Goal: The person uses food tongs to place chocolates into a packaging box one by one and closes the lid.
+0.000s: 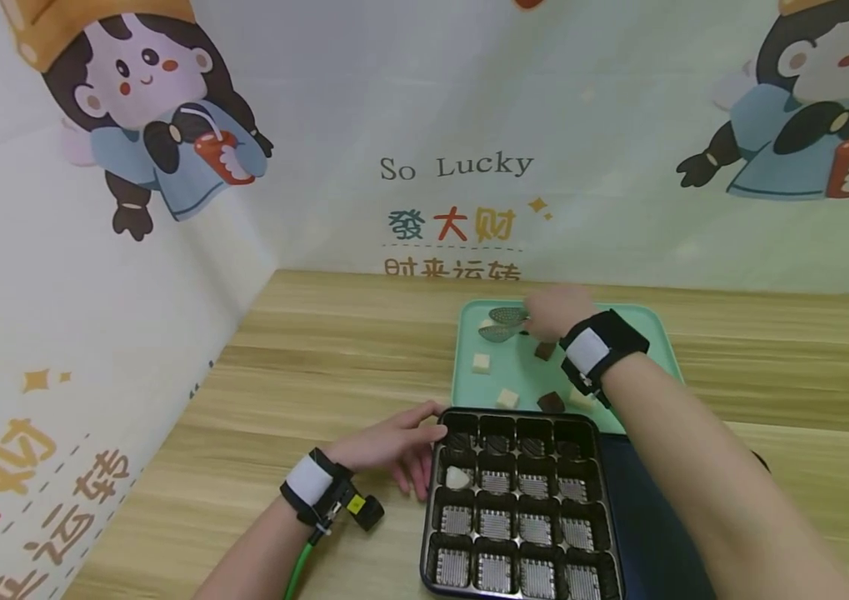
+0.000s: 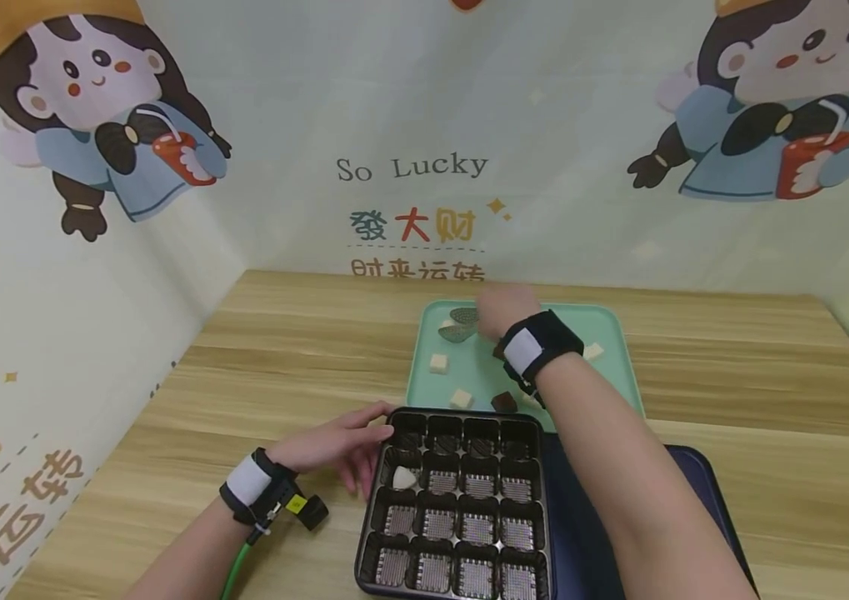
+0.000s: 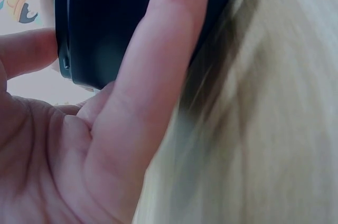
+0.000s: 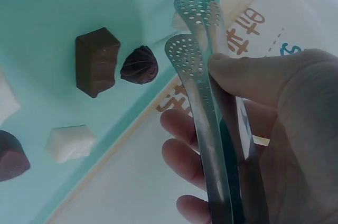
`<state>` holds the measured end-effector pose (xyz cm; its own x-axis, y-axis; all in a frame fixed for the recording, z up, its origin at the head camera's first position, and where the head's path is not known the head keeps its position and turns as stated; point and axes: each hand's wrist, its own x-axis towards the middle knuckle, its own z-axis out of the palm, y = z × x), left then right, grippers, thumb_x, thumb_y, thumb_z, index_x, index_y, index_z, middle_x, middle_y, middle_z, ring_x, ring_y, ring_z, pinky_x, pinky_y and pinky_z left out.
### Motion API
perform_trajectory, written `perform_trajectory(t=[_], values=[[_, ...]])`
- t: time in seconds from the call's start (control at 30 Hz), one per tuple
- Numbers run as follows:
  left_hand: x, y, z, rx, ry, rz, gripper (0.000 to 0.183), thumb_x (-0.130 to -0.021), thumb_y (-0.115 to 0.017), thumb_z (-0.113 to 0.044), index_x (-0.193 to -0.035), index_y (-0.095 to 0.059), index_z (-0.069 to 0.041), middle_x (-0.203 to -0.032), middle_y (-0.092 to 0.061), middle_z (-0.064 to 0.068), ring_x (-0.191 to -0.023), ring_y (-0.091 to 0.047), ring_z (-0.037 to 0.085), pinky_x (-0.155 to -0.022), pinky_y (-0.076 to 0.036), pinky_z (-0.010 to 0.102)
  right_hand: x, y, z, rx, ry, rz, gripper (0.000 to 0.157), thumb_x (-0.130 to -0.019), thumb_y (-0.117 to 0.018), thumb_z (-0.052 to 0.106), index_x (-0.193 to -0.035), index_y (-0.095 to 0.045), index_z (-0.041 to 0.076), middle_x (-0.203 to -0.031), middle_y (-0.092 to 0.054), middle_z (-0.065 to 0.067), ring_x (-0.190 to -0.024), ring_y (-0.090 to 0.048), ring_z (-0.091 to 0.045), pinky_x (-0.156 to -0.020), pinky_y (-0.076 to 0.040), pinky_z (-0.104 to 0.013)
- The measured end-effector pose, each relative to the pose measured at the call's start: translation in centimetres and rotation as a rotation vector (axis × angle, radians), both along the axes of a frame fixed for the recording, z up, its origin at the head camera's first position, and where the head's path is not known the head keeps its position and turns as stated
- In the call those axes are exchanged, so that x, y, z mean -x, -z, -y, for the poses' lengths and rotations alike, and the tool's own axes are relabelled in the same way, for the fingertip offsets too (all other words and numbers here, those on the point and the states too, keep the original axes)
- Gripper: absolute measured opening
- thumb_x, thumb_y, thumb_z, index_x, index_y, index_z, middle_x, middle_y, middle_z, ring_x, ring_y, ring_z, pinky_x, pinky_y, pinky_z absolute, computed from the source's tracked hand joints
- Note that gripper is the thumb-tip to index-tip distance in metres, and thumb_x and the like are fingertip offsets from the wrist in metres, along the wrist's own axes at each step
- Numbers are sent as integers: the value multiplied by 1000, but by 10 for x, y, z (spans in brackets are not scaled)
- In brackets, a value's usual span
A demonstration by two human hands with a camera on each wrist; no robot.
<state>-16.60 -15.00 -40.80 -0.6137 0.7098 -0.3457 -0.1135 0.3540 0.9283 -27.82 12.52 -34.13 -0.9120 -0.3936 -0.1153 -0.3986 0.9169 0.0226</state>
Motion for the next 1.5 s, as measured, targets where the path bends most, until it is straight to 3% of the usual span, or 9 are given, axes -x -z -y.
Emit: perform_trajectory(t=[0.2, 0.47, 0.63, 0.8, 0.97, 1.13, 1.23, 1.4, 1.5], values=[[1, -1, -2, 4, 6, -5, 41, -93, -42, -47, -124, -36, -20, -73, -60, 23, -61, -61, 38, -48, -51, 42, 3, -8, 6, -60, -27, -27, 32, -84, -50, 11, -56, -34, 15, -54, -26, 4, -50, -28, -13, -47, -24, -27], [1, -1, -3, 6, 5, -4, 41, -93, -42, -47, -124, -36, -20, -73, -59, 23, -61, -61, 38, -48, -51, 43, 2, -11, 11, -82, -33, -48, 33, -86, -47, 8, -56, -35, 15, -54, -28, 3, -51, -29, -13, -47, -25, -26], [-3, -2, 0, 6, -6, -7, 41, -93, -42, -47, -123, -37, -19, -73, -59, 22, -61, -61, 38, -49, -51, 43, -7, -11, 5, -54, -71, -81, 23, -87, -56, 17, -66, -50, 12, -61, -45, 1, -56, -43, -14, -51, -37, -27], [-6, -1, 1, 6, -16, -4, 40, -93, -41, -46, -123, -37, -20, -73, -59, 22, -61, -60, 38, -48, -50, 43, -34, -26, -10, 35, -148, -84, 12, -88, -58, 21, -92, -63, 11, -79, -58, -1, -63, -51, -14, -54, -42, -31], [-7, 0, 1, 6, -15, 0, 39, -94, -41, -45, -123, -36, -20, -73, -59, 22, -61, -60, 39, -48, -50, 43, -76, -41, -28, 68, -293, -166, 19, -87, -59, 24, -101, -63, 12, -74, -55, 1, -55, -45, -9, -46, -34, -26], [-6, -2, 1, 6, -5, -7, 40, -93, -41, -47, -123, -36, -20, -73, -59, 22, -61, -60, 38, -48, -50, 44, -119, -42, -40, 31, -407, -310, 28, -84, -63, 29, -105, -62, 11, -82, -58, 0, -58, -50, -8, -43, -37, -23], [-4, -4, 0, 12, 0, -14, 41, -93, -41, -48, -123, -36, -21, -73, -59, 22, -61, -60, 38, -49, -50, 44, -139, -40, -43, 28, -472, -351, 28, -84, -63, 30, -104, -61, 10, -81, -56, 1, -61, -52, -10, -45, -40, -24], [-1, -5, 0, 20, 2, -26, 40, -93, -41, -48, -122, -37, -21, -73, -59, 23, -61, -60, 38, -49, -50, 44, -160, -38, -42, 34, -550, -350, 31, -84, -62, 30, -107, -62, 10, -84, -58, 0, -67, -56, -12, -45, -41, -23], [-1, -5, -1, 22, 0, -22, 40, -93, -42, -48, -122, -37, -20, -73, -59, 22, -61, -61, 38, -49, -51, 44, -165, -38, -36, 13, -569, -303, 31, -84, -62, 31, -107, -61, 10, -84, -57, 2, -67, -55, -12, -45, -40, -22]])
